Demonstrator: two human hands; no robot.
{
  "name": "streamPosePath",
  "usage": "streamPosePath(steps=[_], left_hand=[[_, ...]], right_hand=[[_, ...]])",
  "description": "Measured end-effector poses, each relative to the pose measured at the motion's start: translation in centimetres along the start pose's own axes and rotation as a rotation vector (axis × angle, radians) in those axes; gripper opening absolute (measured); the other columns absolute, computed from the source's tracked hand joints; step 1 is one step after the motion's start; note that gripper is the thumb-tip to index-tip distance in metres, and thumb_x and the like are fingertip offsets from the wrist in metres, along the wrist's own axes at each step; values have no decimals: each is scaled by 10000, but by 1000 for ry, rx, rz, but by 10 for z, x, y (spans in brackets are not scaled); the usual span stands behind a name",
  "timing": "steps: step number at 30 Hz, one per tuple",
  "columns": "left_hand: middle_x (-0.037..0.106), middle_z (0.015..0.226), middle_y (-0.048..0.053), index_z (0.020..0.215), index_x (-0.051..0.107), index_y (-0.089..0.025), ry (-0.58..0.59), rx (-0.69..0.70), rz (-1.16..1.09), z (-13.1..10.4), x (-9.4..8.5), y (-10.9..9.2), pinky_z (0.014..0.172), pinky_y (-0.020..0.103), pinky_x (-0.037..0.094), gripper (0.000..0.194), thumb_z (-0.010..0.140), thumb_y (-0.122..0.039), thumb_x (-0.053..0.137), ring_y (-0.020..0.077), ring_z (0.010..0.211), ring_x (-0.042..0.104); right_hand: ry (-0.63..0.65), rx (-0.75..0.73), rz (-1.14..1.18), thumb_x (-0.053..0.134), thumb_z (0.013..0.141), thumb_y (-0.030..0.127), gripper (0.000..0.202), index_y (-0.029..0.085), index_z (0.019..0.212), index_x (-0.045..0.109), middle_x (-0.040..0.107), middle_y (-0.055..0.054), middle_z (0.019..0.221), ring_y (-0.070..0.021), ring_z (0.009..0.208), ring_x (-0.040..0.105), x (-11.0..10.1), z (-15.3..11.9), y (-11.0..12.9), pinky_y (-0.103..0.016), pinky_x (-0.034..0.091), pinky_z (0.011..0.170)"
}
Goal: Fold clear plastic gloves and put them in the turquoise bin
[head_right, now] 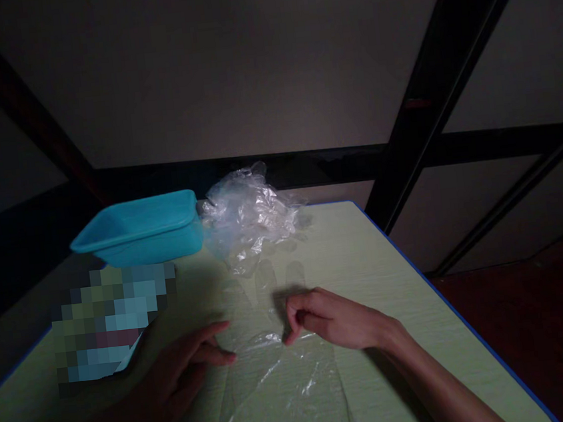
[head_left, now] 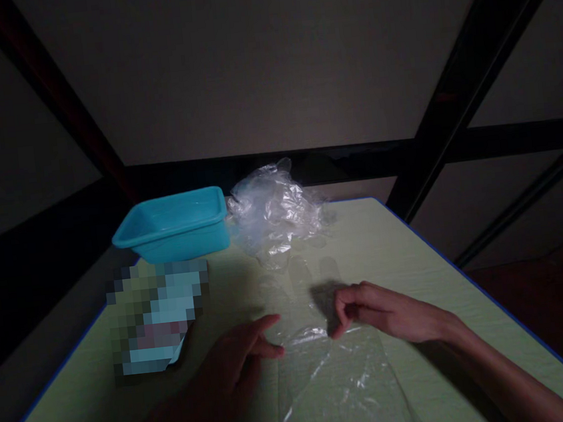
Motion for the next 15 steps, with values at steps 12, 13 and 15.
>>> streamPosePath(steps=[12,13,15], left_hand=[[693,899,-20,1304,290,-290,-3,40,45,1,-3,-5,860,322,467,575,790,-35,324,138,848,640],[692,890,-24,1306,283,-293,-6,54,57,1,-4,-5,863,319,468,581,788,-34,322,136,844,642],[691,888,-28,1308,274,-301,-2,55,88,1,-5,-6,873,317,467,583,792,-35,323,135,854,642]], right_hand=[[-20,-32,85,383,744,69,163,173,771,506,726,-77,846,-164,829,640,3,0,-1,-309,440,729],[-19,-27,92,378,739,64,171,173,772,505,726,-79,848,-166,837,642,3,0,-2,-312,441,735],[-22,-21,93,374,728,53,181,173,770,503,724,-82,849,-172,846,646,4,0,-2,-316,444,742]])
Point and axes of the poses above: each hand's wrist, its own z-axis towards the middle knuckle, its own x-axis out of the palm, y = z × x, the point moved 2 cm from there along z, towards the middle knuckle
